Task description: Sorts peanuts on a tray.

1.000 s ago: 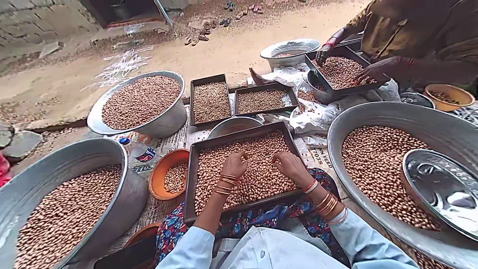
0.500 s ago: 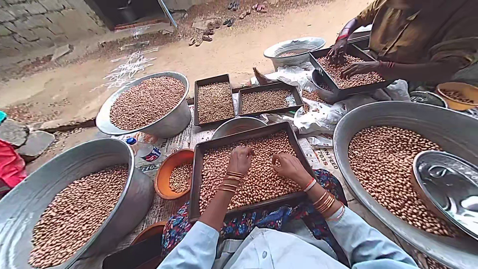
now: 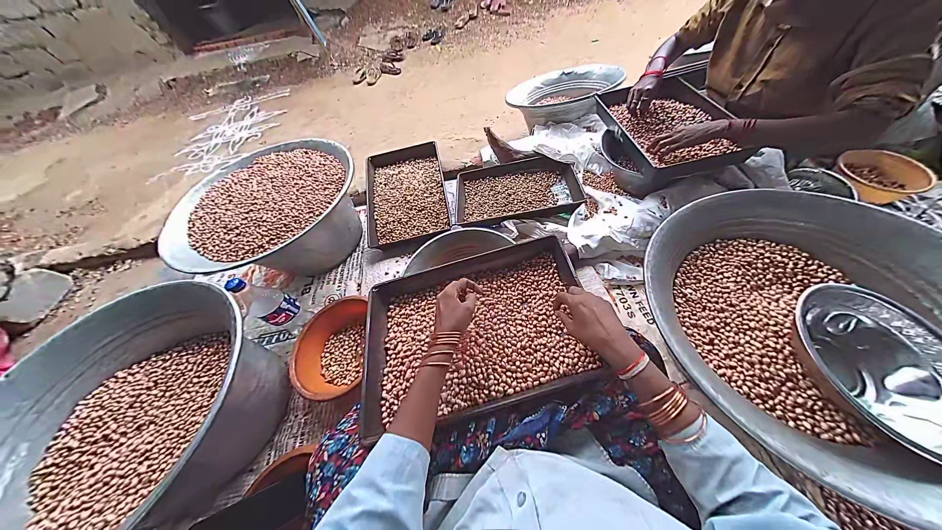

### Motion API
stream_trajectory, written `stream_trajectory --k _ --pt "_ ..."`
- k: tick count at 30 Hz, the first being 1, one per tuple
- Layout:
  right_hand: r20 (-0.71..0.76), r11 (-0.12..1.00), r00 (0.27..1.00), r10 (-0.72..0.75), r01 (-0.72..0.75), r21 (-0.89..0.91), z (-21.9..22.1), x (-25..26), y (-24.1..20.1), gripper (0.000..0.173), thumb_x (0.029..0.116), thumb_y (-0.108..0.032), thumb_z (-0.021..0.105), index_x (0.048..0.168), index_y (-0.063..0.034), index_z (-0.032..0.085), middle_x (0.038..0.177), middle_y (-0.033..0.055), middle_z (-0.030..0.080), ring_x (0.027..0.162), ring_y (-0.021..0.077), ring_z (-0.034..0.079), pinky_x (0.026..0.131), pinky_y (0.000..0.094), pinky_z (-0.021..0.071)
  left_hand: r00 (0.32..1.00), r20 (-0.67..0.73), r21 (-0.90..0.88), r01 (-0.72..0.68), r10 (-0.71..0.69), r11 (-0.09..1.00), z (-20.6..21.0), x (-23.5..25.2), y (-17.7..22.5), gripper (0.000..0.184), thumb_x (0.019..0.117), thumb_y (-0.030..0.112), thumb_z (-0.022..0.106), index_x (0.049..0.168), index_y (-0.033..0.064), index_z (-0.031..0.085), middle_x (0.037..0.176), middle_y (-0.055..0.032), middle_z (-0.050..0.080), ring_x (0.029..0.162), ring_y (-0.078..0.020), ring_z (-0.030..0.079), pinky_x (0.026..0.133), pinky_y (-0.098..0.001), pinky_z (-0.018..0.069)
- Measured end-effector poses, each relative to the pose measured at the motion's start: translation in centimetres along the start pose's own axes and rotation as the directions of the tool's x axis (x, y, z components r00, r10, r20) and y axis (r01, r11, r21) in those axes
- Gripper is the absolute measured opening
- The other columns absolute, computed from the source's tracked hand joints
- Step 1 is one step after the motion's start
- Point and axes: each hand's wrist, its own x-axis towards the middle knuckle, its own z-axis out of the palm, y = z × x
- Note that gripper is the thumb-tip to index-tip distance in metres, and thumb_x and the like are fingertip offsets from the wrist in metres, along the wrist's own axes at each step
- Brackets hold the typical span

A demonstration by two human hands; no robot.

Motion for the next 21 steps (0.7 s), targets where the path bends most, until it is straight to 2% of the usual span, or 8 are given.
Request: stream_trajectory --k 4,7,9,13,15,17,19,21 --pt "-0.024 0.997 0.997 0.072 -0.071 0.017 -0.4 0.5 0.3 0.023 0.0993 -0.016 0.06 0.116 -0.0076 0.074 0.112 0.0191 0.07 0.106 0.0374 0.068 0.09 0.0564 0.0524 1.0 0.02 0.176 0.014 -0.018 0.984 -1.8 -0.2 -1.1 0.024 0.1032 0.017 0.057 0.117 0.0058 0.073 0.088 -0.0134 0.068 0.081 -0.0259 0.063 0.084 -0.0448 0.0505" --pt "-0.089 0.991 0.987 0.131 -0.127 0.044 -0.9 0.8 0.9 0.02 0.0991 -0.015 0.063 0.113 -0.0077 0.075 0.108 0.0187 0.071 0.104 0.0376 0.068 0.089 0.0575 0.0523 0.993 0.121 0.307 -0.046 0.009 0.951 -0.5 -0.6 -1.0 0.027 0.1029 0.018 0.059 0.123 0.0073 0.073 0.111 -0.0171 0.073 0.102 -0.0312 0.07 0.099 -0.0483 0.0518" --pt "-0.123 0.988 0.98 0.154 -0.149 0.047 -1.1 0.7 1.4 0.02 0.0979 -0.014 0.063 0.112 -0.008 0.075 0.106 0.0184 0.071 0.102 0.0377 0.068 0.087 0.0578 0.0527 0.984 0.179 0.349 -0.052 -0.012 0.936 0.6 -0.6 -0.7 0.029 0.1025 0.02 0.06 0.126 0.0098 0.072 0.127 -0.0164 0.07 0.12 -0.0323 0.066 0.108 -0.0502 0.0482" --pt "-0.056 0.986 0.985 0.164 -0.165 -0.008 -1.5 0.7 1.4 0.021 0.099 -0.012 0.06 0.113 -0.0081 0.075 0.111 0.0181 0.071 0.107 0.0379 0.068 0.091 0.0579 0.0523 0.974 0.222 0.384 -0.045 -0.045 0.922 1.8 -0.5 -0.3 0.029 0.1015 0.02 0.061 0.126 0.0093 0.072 0.13 -0.0166 0.069 0.128 -0.0325 0.062 0.111 -0.0514 0.0459" --pt "0.001 0.985 0.988 0.155 -0.154 -0.081 -1.3 1.0 1.0 0.023 0.1012 -0.012 0.057 0.114 -0.0069 0.074 0.115 0.0186 0.071 0.11 0.0385 0.067 0.093 0.0577 0.0517 0.974 0.221 0.345 -0.026 -0.055 0.938 1.5 -0.4 -0.5 0.028 0.1008 0.02 0.062 0.124 0.0083 0.073 0.121 -0.0178 0.071 0.118 -0.0332 0.066 0.106 -0.0522 0.0487" --pt "0.0 0.98 0.993 0.118 -0.117 -0.164 -0.6 1.3 0.9 0.022 0.1015 -0.01 0.055 0.111 -0.0042 0.074 0.112 0.0205 0.071 0.105 0.0403 0.069 0.087 0.0579 0.0525 0.983 0.176 0.193 0.017 -0.052 0.981 0.2 -0.2 -1.5 0.024 0.0997 0.02 0.066 0.118 0.0069 0.075 0.101 -0.0139 0.074 0.093 -0.0252 0.068 0.093 -0.0445 0.052" --pt "-0.003 0.97 0.995 0.097 -0.096 -0.222 0.0 1.5 0.9 0.021 0.1006 -0.01 0.056 0.108 -0.0012 0.073 0.109 0.0228 0.07 0.101 0.0421 0.069 0.083 0.0583 0.053 0.993 0.079 -0.096 0.097 -0.089 0.991 -1.5 -0.3 -3.3 0.019 0.1001 0.018 0.067 0.11 0.0025 0.073 0.085 -0.0059 0.069 0.07 -0.0104 0.059 0.074 -0.0308 0.0499" --pt "0.016 0.96 0.994 0.112 -0.104 -0.258 0.3 1.5 0.6 0.02 0.0998 -0.01 0.057 0.108 0.0007 0.072 0.109 0.0245 0.069 0.101 0.0435 0.068 0.083 0.0584 0.0525 0.989 0.034 -0.318 0.146 -0.143 0.937 -3.1 -0.8 -4.6 0.018 0.1059 0.011 0.055 0.108 -0.0027 0.066 0.075 -0.0021 0.059 0.057 -0.0046 0.051 0.056 -0.0217 0.0452"
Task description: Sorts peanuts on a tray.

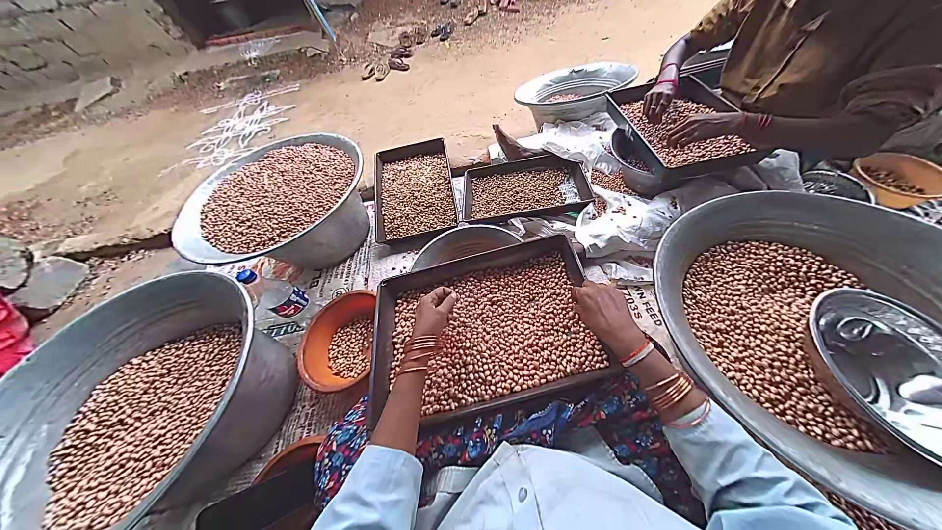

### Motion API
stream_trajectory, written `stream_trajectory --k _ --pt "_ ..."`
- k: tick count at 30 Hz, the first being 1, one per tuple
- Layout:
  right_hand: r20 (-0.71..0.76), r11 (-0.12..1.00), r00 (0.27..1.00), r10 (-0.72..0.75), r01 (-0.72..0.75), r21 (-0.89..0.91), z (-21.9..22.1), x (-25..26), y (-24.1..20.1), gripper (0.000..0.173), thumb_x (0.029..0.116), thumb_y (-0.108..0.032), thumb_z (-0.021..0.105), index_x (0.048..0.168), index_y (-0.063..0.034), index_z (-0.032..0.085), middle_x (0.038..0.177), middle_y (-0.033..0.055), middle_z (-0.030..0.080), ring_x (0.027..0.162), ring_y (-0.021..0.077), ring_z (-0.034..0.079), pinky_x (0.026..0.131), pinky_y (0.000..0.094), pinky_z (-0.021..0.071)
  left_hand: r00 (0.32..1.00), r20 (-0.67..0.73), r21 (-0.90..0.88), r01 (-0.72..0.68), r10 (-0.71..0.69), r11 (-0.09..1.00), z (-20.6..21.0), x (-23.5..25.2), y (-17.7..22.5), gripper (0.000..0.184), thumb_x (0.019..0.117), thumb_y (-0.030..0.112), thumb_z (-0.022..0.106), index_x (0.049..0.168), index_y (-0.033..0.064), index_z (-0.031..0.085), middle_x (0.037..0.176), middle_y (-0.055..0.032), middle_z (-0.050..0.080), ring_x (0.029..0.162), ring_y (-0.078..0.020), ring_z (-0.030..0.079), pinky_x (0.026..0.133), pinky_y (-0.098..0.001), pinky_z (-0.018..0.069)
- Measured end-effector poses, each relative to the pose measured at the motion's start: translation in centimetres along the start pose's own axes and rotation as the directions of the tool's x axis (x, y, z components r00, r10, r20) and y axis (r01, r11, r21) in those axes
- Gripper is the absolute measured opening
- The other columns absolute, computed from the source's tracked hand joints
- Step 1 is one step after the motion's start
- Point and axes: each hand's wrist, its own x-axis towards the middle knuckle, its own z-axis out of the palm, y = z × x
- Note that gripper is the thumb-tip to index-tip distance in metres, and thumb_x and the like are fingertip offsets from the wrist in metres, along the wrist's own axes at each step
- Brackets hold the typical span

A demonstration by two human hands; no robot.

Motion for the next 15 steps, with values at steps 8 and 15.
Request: stream_trajectory --k 8,15 --pt "0.012 0.999 1.0 -0.022 0.022 -0.024 0.3 -0.2 -0.3 0.021 0.101 -0.011 0.057 0.108 0.0017 0.072 0.109 0.0243 0.07 0.106 0.0436 0.067 0.088 0.0586 0.0512 0.98 0.201 0.572 -0.117 -0.001 0.812 2.1 -4.0 1.0 0.026 0.1028 0.021 0.06 0.123 0.0129 0.074 0.11 -0.0145 0.074 0.102 -0.0295 0.069 0.098 -0.0498 0.0513" --pt "-0.154 0.728 0.987 0.044 0.074 0.682 -0.7 -0.1 0.9 0.012 0.0938 -0.018 0.07 0.101 -0.0089 0.066 0.073 0.0002 0.058 0.065 0.0124 0.053 0.064 0.0355 0.0449 0.97 0.235 0.661 -0.112 -0.063 0.742 3.5 -4.2 1.8 0.028 0.1009 0.019 0.06 0.125 0.0105 0.072 0.121 -0.0167 0.071 0.118 -0.0339 0.066 0.103 -0.0534 0.0494"
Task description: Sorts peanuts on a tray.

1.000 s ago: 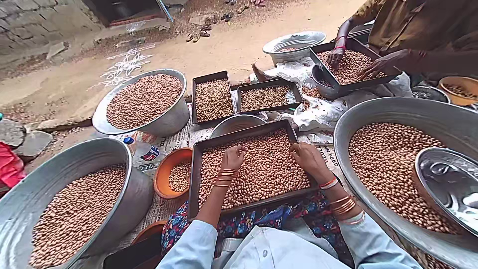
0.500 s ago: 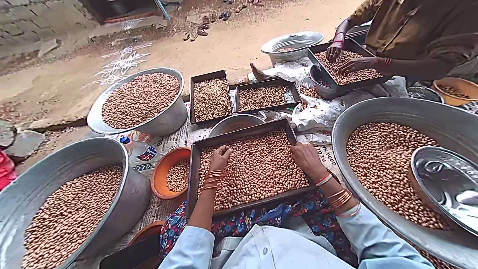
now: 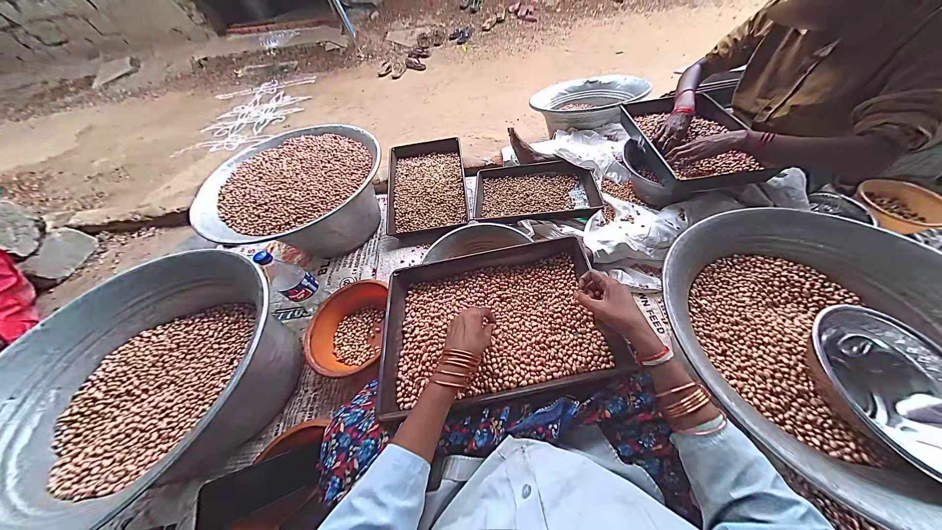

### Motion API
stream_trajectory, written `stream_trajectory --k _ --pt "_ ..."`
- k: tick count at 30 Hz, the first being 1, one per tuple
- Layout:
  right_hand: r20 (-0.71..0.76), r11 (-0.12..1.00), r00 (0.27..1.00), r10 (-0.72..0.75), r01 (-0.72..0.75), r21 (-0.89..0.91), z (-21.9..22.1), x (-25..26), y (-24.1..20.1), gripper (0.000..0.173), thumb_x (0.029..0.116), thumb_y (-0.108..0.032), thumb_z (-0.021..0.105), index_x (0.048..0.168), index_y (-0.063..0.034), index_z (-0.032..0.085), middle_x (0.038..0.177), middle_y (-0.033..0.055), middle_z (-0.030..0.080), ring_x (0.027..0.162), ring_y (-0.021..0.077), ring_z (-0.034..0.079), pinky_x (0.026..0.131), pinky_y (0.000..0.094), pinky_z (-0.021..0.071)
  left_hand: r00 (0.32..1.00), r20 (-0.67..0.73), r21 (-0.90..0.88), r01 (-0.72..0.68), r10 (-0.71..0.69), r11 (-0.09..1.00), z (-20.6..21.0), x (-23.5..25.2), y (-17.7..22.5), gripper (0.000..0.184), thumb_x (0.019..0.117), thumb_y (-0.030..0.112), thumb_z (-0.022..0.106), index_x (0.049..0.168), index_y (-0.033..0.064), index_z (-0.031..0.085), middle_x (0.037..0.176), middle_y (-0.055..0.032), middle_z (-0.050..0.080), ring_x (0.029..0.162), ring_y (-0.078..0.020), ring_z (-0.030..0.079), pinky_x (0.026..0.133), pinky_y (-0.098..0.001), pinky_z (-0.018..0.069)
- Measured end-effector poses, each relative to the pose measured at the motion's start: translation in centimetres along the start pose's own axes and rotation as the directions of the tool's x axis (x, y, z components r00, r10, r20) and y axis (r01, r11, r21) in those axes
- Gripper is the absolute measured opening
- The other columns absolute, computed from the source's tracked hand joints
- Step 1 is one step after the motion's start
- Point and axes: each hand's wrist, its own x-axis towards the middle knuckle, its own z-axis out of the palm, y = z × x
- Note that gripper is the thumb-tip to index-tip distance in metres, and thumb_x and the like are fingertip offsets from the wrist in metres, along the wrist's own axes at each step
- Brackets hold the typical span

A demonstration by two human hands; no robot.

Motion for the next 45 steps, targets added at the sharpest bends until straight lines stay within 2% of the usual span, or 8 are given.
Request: stream_trajectory --k 3,7,12,26,31,36,40,45 --pt "0.128 0.981 0.991 0.042 -0.065 0.18 1.7 0.2 -1.8 0.014 0.0962 -0.011 0.059 0.108 -0.0061 0.063 0.083 0.0014 0.059 0.068 0.009 0.052 0.064 0.0311 0.0438 1.0 -0.028 -0.083 0.01 -0.012 0.996 -1.1 -0.6 -1.3 0.028 0.101 0.019 0.061 0.124 0.0078 0.072 0.114 -0.0194 0.072 0.11 -0.0352 0.068 0.102 -0.0533 0.0492" --pt "0.33 0.972 0.94 -0.091 0.156 -0.176 5.5 0.7 -4.0 0.02 0.0988 -0.02 0.063 0.112 -0.0086 0.073 0.087 0.0096 0.067 0.08 0.0229 0.061 0.08 0.0457 0.0492 0.946 -0.299 -0.071 0.108 -0.125 0.992 -5.2 -3.1 -5.7 0.024 0.0998 0.013 0.062 0.118 0.0038 0.073 0.106 -0.0218 0.071 0.1 -0.0383 0.068 0.095 -0.0566 0.0509" --pt "0.415 0.867 0.902 -0.122 0.3 -0.397 9.1 0.8 -5.3 0.026 0.098 -0.014 0.061 0.119 -0.0056 0.072 0.12 0.0214 0.07 0.119 0.0389 0.064 0.098 0.058 0.049 0.745 -0.653 0.004 0.182 -0.135 0.983 -8.6 -7.3 -10.2 0.018 0.0922 0.008 0.07 0.109 0.0025 0.076 0.127 -0.0286 0.064 0.13 -0.0489 0.053 0.111 -0.0641 0.037" --pt "0.459 0.875 0.888 -0.014 0.233 -0.424 9.9 0.8 -4.5 0.031 0.0971 -0.027 0.062 0.122 -0.0099 0.07 0.115 0.0179 0.072 0.114 0.0371 0.066 0.093 0.0607 0.0496 0.981 -0.156 -0.039 -0.124 0.117 0.991 0.9 -9.4 -7.0 0.017 0.0886 0.015 0.077 0.105 0.0132 0.081 0.113 -0.019 0.07 0.118 -0.0388 0.061 0.108 -0.0496 0.0452" --pt "0.359 0.995 0.929 -0.096 0.085 0.045 8.7 1.1 -4.1 0.021 0.0953 -0.025 0.065 0.106 -0.0077 0.068 0.071 -0.0029 0.051 0.061 0.0087 0.046 0.063 0.0302 0.0413 0.968 -0.198 -0.172 -0.188 0.153 0.967 1.4 -9.6 -8.2 0.018 0.0905 0.018 0.076 0.103 0.0055 0.079 0.101 -0.0175 0.071 0.102 -0.0315 0.067 0.096 -0.0436 0.0526" --pt "0.161 0.759 0.987 -0.005 -0.101 0.644 5.8 -0.4 -2.5 0.015 0.0913 -0.007 0.044 0.1 -0.0131 0.055 0.074 -0.0067 0.054 0.054 0.0006 0.045 0.048 0.0168 0.0378 0.951 -0.305 -0.404 -0.175 0.048 0.898 0.1 -9.1 -9.0 0.03 0.0873 0.008 0.057 0.115 0.0034 0.068 0.095 -0.01 0.068 0.076 -0.0171 0.063 0.071 -0.0362 0.0529" --pt "0.138 0.931 0.99 0.033 -0.081 0.357 2.1 -1.9 -2.0 0.01 0.0995 -0.009 0.054 0.102 -0.008 0.064 0.072 -0.0064 0.055 0.053 0.0008 0.044 0.05 0.0188 0.0369 0.966 -0.211 -0.214 -0.194 0.149 0.957 1.1 -8.0 -7.1 0.024 0.0933 0.009 0.066 0.115 0.0043 0.075 0.103 -0.0188 0.072 0.089 -0.0314 0.068 0.088 -0.0479 0.0543" --pt "0.204 0.951 0.975 0.089 -0.022 -0.309 0.0 -5.1 -2.9 0.02 0.0988 -0.026 0.067 0.109 -0.0101 0.075 0.08 0.0054 0.064 0.072 0.0193 0.056 0.073 0.0439 0.0469 0.985 -0.127 -0.121 -0.133 0.117 0.984 2.0 -7.1 -5.7 0.025 0.095 0.01 0.067 0.119 0.0064 0.075 0.114 -0.0199 0.071 0.109 -0.0368 0.069 0.098 -0.0533 0.0531"
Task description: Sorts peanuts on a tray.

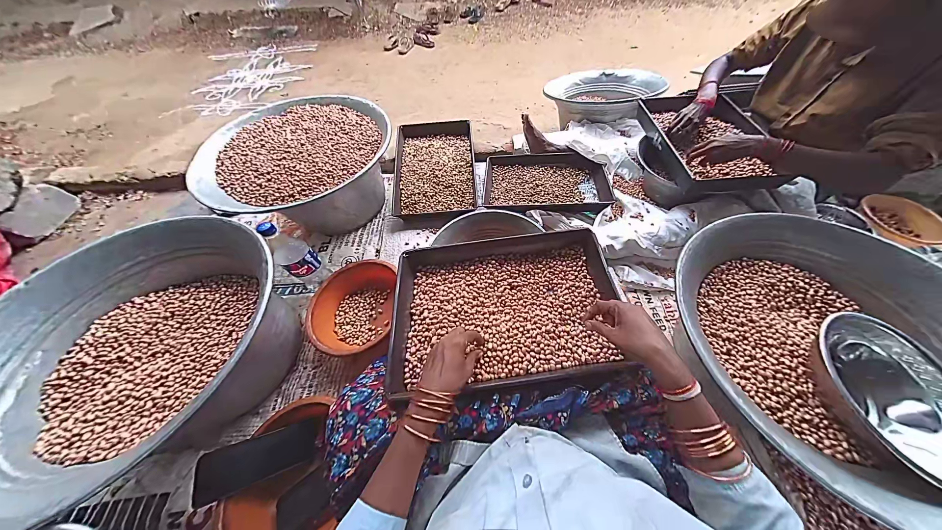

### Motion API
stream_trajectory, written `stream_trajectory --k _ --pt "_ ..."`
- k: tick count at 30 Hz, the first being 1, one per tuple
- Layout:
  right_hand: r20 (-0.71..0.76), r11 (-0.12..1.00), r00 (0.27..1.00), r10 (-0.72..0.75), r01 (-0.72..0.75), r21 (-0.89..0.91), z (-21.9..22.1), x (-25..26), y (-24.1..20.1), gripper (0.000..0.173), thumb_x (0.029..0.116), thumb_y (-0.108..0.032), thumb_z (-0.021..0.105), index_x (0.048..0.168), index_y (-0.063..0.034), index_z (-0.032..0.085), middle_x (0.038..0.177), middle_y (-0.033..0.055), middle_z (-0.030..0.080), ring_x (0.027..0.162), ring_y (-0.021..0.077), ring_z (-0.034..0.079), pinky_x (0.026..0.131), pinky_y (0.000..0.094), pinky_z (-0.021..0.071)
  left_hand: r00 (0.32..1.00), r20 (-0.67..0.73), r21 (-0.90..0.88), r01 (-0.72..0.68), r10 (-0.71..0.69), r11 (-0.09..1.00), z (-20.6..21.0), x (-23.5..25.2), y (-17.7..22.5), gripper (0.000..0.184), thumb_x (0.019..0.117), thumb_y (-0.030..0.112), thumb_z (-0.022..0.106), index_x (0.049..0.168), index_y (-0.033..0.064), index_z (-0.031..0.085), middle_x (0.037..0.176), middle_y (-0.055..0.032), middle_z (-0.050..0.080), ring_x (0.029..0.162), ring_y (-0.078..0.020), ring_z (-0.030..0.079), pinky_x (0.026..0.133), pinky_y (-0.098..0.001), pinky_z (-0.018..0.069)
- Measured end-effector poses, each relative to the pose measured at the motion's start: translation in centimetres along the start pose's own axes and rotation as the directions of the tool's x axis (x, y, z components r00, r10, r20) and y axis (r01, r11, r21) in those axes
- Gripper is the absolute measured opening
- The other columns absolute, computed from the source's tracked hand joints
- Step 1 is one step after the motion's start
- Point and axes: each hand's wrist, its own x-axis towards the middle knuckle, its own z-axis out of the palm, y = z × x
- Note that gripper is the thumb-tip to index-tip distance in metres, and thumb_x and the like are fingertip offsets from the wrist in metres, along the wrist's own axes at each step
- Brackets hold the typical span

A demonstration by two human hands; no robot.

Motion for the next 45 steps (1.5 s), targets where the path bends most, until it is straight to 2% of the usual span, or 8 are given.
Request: stream_trajectory --k 4,11,16,22,29,35,40,45 --pt "0.141 0.966 0.988 0.065 -0.027 -0.257 1.3 -1.2 -0.5 0.02 0.0967 -0.021 0.068 0.111 -0.0095 0.077 0.111 0.018 0.073 0.109 0.037 0.067 0.093 0.0586 0.0501 1.0 0.013 0.011 -0.006 0.006 1.0 0.0 0.3 -0.3 0.024 0.0956 0.013 0.067 0.117 0.0048 0.075 0.112 -0.0205 0.072 0.107 -0.0364 0.069 0.097 -0.053 0.0534" --pt "0.236 0.906 0.961 0.142 -0.03 -0.423 2.6 -1.0 -1.4 0.02 0.0937 -0.022 0.071 0.107 -0.0073 0.077 0.112 0.0204 0.072 0.109 0.041 0.067 0.088 0.0616 0.0505 0.94 -0.319 -0.456 -0.037 -0.125 0.889 -3.7 -0.3 -4.2 0.026 0.0906 0.012 0.048 0.108 0.005 0.066 0.083 0.0011 0.062 0.063 -0.004 0.054 0.059 -0.0237 0.0457" --pt "0.27 0.901 0.953 0.134 -0.004 -0.434 3.0 -0.6 -1.4 0.021 0.0937 -0.022 0.071 0.106 -0.0054 0.076 0.111 0.0212 0.072 0.109 0.0414 0.067 0.088 0.0618 0.0504 0.982 -0.157 -0.099 0.085 -0.1 0.991 -3.2 0.1 -1.8 0.022 0.0981 0.015 0.061 0.115 0.0097 0.075 0.077 -0.0065 0.062 0.068 -0.0196 0.055 0.071 -0.0405 0.048" --pt "0.34 0.907 0.928 0.155 0.002 -0.42 2.8 -0.4 -1.0 0.024 0.0973 -0.024 0.066 0.11 -0.0056 0.075 0.112 0.0216 0.072 0.112 0.0418 0.066 0.09 0.0628 0.049 0.989 0.008 0.09 0.146 -0.147 0.985 -1.1 1.0 0.1 0.027 0.0987 0.015 0.064 0.123 0.0105 0.074 0.121 -0.0169 0.071 0.115 -0.0344 0.067 0.103 -0.0527 0.0501" --pt "0.293 0.953 0.95 -0.112 0.186 -0.241 1.8 -0.2 -4.6 0.021 0.0979 -0.018 0.065 0.108 -0.0019 0.074 0.098 0.0214 0.07 0.098 0.0404 0.067 0.085 0.0596 0.0497 0.99 0.127 -0.648 0.04 0.056 0.761 -1.2 0.7 -0.1 0.025 0.0934 0.005 0.053 0.117 0.0017 0.06 0.09 0.0006 0.059 0.061 -0.0014 0.048 0.055 -0.0194 0.0403" --pt "0.275 0.878 0.853 -0.444 0.475 -0.057 4.0 -0.2 -11.8 0.018 0.0982 -0.013 0.062 0.107 -0.003 0.073 0.095 0.017 0.073 0.091 0.0347 0.07 0.083 0.0545 0.054 0.905 0.355 -0.805 0.169 0.234 0.568 0.9 0.8 3.8 0.026 0.0866 -0.002 0.073 0.108 0.0041 0.062 0.084 0.0083 0.066 0.076 0.002 0.063 0.075 -0.0199 0.0544" --pt "0.215 0.902 0.891 -0.401 0.424 -0.077 3.3 0.4 -11.1 0.022 0.1025 -0.014 0.057 0.113 -0.0038 0.073 0.105 0.0166 0.075 0.099 0.0346 0.072 0.089 0.0551 0.0553 0.979 0.206 -0.706 0.136 0.017 0.695 -3.2 0.8 0.3 0.008 0.0893 -0.001 0.068 0.088 0.0061 0.065 0.072 0.0086 0.059 0.059 0.0016 0.05 0.057 -0.0182 0.0424" --pt "0.147 0.963 0.989 -0.032 0.07 -0.261 1.2 1.8 -6.1 0.028 0.104 -0.016 0.055 0.125 -0.0019 0.068 0.113 0.0234 0.072 0.109 0.0426 0.068 0.093 0.0615 0.0504 0.885 -0.311 -0.172 0.307 -0.347 0.936 -11.3 -1.1 -5.2 0.013 0.0927 0.006 0.069 0.103 0.0057 0.076 0.108 -0.0138 0.072 0.105 -0.0287 0.066 0.098 -0.0527 0.0477"
